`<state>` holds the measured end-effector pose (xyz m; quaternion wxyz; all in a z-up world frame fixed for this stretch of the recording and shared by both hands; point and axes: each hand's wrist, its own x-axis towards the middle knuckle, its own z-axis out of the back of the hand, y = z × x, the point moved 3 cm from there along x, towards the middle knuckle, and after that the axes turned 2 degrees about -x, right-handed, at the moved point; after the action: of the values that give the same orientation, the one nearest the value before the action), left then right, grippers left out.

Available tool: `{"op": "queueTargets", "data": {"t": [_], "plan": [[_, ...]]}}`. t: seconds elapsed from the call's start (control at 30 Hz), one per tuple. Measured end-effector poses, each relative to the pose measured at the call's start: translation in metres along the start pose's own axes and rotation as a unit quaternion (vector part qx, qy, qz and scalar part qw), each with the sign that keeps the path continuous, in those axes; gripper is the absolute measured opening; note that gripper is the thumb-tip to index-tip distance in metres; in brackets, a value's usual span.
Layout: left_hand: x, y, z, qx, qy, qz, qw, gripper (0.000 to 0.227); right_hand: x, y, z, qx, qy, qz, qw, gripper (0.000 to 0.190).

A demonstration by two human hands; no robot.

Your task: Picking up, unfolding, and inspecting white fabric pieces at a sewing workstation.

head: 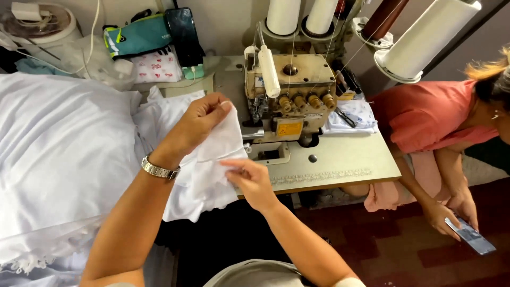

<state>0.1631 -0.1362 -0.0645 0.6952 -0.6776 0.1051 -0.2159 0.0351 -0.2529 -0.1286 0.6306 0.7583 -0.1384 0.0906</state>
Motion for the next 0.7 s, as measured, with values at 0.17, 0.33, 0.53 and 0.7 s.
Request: {"op": "queueTargets", "data": {"t": [0.17,0.33,0.53,0.7], "plan": [[0.02,0.044,0.027,0.089,-0.044,-0.02,0.995,0.009,0.024,-0.031,0.021,-0.061,-0.102,0.067,0.991,0.012],[0.041,0.086,0.027,0.115,-0.07,-0.043,0.99,0.016,0.032,-0.052,0.055,-0.154,-0.135,0.106,0.973,0.005],[0.043,0.092,0.007,0.237,-0.141,0.008,0.961,0.01,0.032,-0.052,0.064,-0.171,-0.032,0.08,0.982,0.069],[-0.003,0.063,-0.037,0.481,-0.171,-0.276,0.814,0.031,0.033,-0.053,0.065,-0.136,-0.033,0.078,0.987,0.087]]}}
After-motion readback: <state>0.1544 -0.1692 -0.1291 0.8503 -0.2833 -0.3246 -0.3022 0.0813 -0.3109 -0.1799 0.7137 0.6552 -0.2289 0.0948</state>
